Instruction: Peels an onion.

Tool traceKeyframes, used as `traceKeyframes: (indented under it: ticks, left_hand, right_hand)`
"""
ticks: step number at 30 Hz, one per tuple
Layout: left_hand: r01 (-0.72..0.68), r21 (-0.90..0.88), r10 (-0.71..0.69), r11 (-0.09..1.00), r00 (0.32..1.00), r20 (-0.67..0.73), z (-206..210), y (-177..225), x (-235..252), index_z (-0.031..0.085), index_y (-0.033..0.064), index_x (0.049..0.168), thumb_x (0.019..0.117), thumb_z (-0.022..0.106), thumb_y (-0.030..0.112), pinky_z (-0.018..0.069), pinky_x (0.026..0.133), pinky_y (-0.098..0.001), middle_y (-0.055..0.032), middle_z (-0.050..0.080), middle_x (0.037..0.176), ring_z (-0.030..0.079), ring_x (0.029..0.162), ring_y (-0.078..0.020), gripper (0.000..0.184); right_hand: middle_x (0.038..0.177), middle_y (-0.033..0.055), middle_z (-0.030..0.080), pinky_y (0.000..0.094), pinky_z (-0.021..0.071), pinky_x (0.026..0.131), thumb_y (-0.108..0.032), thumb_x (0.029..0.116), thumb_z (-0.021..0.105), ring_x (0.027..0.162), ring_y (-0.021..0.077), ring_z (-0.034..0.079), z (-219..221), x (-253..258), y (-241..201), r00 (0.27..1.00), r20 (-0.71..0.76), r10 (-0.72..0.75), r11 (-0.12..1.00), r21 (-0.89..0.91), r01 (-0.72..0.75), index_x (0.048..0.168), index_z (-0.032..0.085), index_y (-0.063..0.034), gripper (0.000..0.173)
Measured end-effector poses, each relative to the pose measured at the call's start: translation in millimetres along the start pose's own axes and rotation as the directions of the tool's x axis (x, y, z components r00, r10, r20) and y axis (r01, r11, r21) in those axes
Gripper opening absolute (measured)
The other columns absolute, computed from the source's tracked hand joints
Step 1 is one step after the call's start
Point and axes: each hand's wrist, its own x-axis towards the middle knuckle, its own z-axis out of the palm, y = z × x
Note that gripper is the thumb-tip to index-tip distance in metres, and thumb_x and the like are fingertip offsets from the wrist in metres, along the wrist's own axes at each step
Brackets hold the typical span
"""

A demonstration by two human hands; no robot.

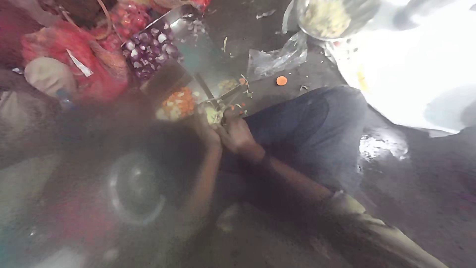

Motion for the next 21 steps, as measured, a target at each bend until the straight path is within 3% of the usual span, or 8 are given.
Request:
traceKeyframes:
  ticks: [5, 9, 11, 15, 18, 20, 21]
  left_hand:
    - [-0.041, 0.090, 0.038, 0.995, 0.999, 0.034, -4, -3, -4, 0.059, 0.0130, 0.139, 0.1115, 0.031, 0.046, 0.0532, 0.102, -0.0348, -0.0014, 0.066, 0.126, 0.064, 0.114, -0.0087, 0.051]
    - [-0.198, 0.180, 0.175, 0.964, 0.975, 0.136, -8, -4, -2, 0.061, 0.0159, 0.134, 0.1122, 0.031, 0.045, 0.0549, 0.097, -0.0331, 0.0014, 0.066, 0.125, 0.063, 0.112, -0.0083, 0.047]
    - [-0.300, 0.197, 0.271, 0.933, 0.949, 0.162, -8, -2, 1, 0.061, 0.0132, 0.133, 0.1120, 0.033, 0.043, 0.0552, 0.095, -0.0309, 0.0006, 0.066, 0.123, 0.064, 0.109, -0.0079, 0.046]
    - [-0.433, 0.166, 0.401, 0.886, 0.895, 0.195, -9, -6, 5, 0.049, 0.0038, 0.142, 0.1082, 0.044, 0.050, 0.0555, 0.098, -0.0301, -0.0043, 0.061, 0.130, 0.062, 0.115, -0.0095, 0.057]
    - [-0.379, 0.148, 0.346, 0.913, 0.915, 0.205, -5, -4, 8, 0.041, 0.0056, 0.147, 0.0987, 0.051, 0.067, 0.0549, 0.098, -0.0301, -0.0038, 0.059, 0.132, 0.061, 0.116, -0.0095, 0.079]
    - [-0.337, 0.086, 0.311, 0.938, 0.924, 0.223, -3, -1, 7, 0.038, 0.0078, 0.151, 0.0944, 0.044, 0.079, 0.0536, 0.101, -0.0313, -0.0026, 0.058, 0.136, 0.060, 0.119, -0.0091, 0.091]
    - [-0.328, 0.021, 0.315, 0.944, 0.921, 0.230, -2, 0, 9, 0.042, 0.0096, 0.149, 0.0965, 0.036, 0.079, 0.0531, 0.102, -0.0326, -0.0015, 0.059, 0.134, 0.060, 0.119, -0.0093, 0.087]
  right_hand:
    - [0.072, 0.0080, 0.063, 0.0508, 0.0571, 0.061, -0.058, 0.1029, 0.047, 0.067, 0.0276, 0.067, 5, -2, 5, 0.999, -0.022, -0.047, 0.998, 0.029, 0.048, 0.118, 0.058, -0.0029, 0.058]
    - [0.071, 0.0069, 0.062, 0.0492, 0.0570, 0.058, -0.053, 0.1072, 0.037, 0.065, 0.0263, 0.067, 11, -5, 7, 0.994, -0.061, -0.095, 0.995, 0.021, 0.097, 0.113, 0.057, -0.0040, 0.053]
    - [0.072, 0.0073, 0.062, 0.0476, 0.0574, 0.058, -0.052, 0.1080, 0.035, 0.066, 0.0253, 0.067, 11, -5, 6, 0.991, -0.071, -0.116, 0.991, 0.062, 0.120, 0.115, 0.057, -0.0033, 0.054]
    - [0.065, 0.0044, 0.056, 0.0382, 0.0522, 0.052, -0.044, 0.1104, 0.036, 0.057, 0.0174, 0.060, 13, -6, 5, 0.984, -0.105, -0.145, 0.951, 0.259, 0.168, 0.101, 0.061, -0.0031, 0.049]
    - [0.067, 0.0031, 0.057, 0.0342, 0.0526, 0.052, -0.044, 0.1103, 0.036, 0.057, 0.0132, 0.059, 9, -2, 8, 0.974, -0.140, -0.180, 0.909, 0.354, 0.219, 0.102, 0.063, -0.0047, 0.048]
    - [0.065, 0.0021, 0.056, 0.0337, 0.0525, 0.050, -0.047, 0.1094, 0.037, 0.054, 0.0123, 0.057, 1, 4, 11, 0.980, -0.096, -0.173, 0.907, 0.373, 0.197, 0.101, 0.063, -0.0062, 0.049]
    - [0.064, 0.0022, 0.057, 0.0348, 0.0529, 0.051, -0.046, 0.1090, 0.038, 0.054, 0.0126, 0.058, -4, 7, 12, 0.984, -0.065, -0.167, 0.913, 0.367, 0.179, 0.102, 0.063, -0.0061, 0.047]
